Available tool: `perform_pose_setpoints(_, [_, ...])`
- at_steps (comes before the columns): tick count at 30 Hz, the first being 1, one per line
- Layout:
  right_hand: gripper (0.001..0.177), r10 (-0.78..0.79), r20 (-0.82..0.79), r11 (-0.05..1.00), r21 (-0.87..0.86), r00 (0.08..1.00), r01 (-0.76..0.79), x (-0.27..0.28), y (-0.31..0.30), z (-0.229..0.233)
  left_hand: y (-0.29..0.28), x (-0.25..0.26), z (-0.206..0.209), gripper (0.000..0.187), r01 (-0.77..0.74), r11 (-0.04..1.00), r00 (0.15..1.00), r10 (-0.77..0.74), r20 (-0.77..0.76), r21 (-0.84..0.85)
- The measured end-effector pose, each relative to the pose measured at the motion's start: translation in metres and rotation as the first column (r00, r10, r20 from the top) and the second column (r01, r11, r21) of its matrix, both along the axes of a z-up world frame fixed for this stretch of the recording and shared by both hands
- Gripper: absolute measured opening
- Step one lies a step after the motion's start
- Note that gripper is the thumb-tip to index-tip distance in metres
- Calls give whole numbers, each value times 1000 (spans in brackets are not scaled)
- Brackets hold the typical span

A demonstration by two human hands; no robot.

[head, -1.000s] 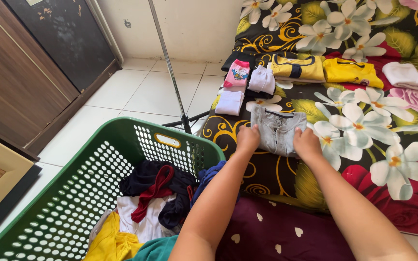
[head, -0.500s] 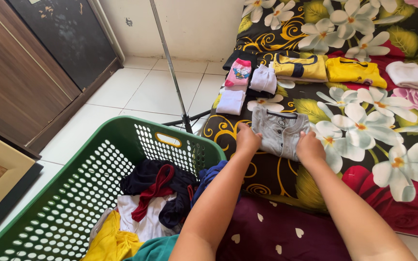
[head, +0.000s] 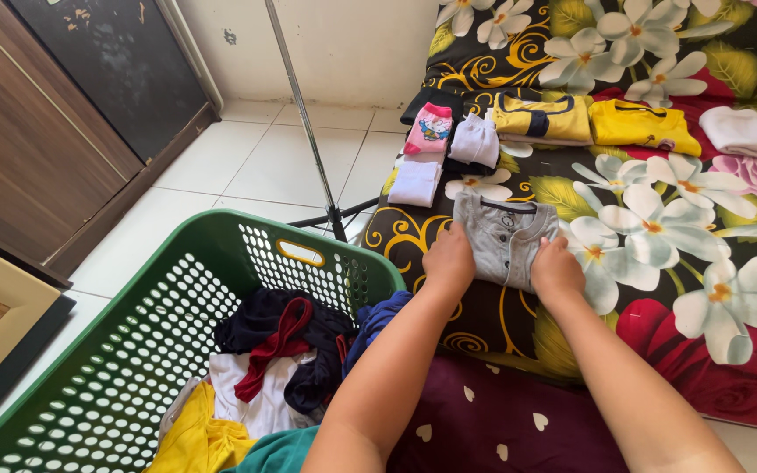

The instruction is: The person folds a gray short-sleeved shirt, a dark patterned garment, and an orange garment by hand, placing each folded item on a floral-patterned bed next to other folded clothes. The person retrieves items from a green laundry basket and arranges them neatly on the bed.

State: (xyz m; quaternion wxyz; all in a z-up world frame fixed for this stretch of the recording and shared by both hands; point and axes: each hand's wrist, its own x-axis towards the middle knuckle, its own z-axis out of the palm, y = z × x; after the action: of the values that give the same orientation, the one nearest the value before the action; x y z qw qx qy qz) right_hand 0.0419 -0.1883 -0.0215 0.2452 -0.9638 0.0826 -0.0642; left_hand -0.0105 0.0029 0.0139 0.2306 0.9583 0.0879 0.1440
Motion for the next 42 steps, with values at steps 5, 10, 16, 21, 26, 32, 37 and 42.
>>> perform_pose_setpoints(5, [49, 6, -6, 1000, -4, 1000, -6, -2, 0, 0, 0, -2, -1, 26, 26, 999, 1000, -26, -6, 34])
perform_pose_setpoints(10, [49, 7, -11, 1000, -5, 1000, -7, -2, 1, 1, 0, -4, 1, 27, 31, 999, 1000, -31, 1, 31])
perform_pose_setpoints(16, [49, 0, -5, 1000, -8, 1000, 0, 0, 0, -2, 0, -4, 1, 28, 48, 999, 999, -48, -1, 26])
perform_pose_setpoints(21, [48, -2, -2, 1000, -1, 1000, 2, -1, -1, -1, 1, 8, -24, 26, 51, 996, 997, -47, 65, -67])
perform_pose_setpoints(26, [47, 11, 40, 1000, 15, 999, -11, -7, -4, -2, 6, 27, -40, 21, 99, 938, 987, -50, 155, -331])
perform_pose_setpoints(32, [46, 36, 82, 994, 101, 996, -44, -8, -16, -6, 7, 19, -14, 45, 137, 803, 990, -136, 45, -581])
perform_pose_setpoints(37, [41, 82, 160, 967, 226, 984, -117, -2, -22, -5, 5, 12, 11, 65, 236, 757, 970, -216, 108, -609])
perform_pose_setpoints(42, [40, 62, 344, 914, 358, 937, -192, 18, -27, 13, -7, 24, 25, 82, 347, 804, 935, -258, 243, -483])
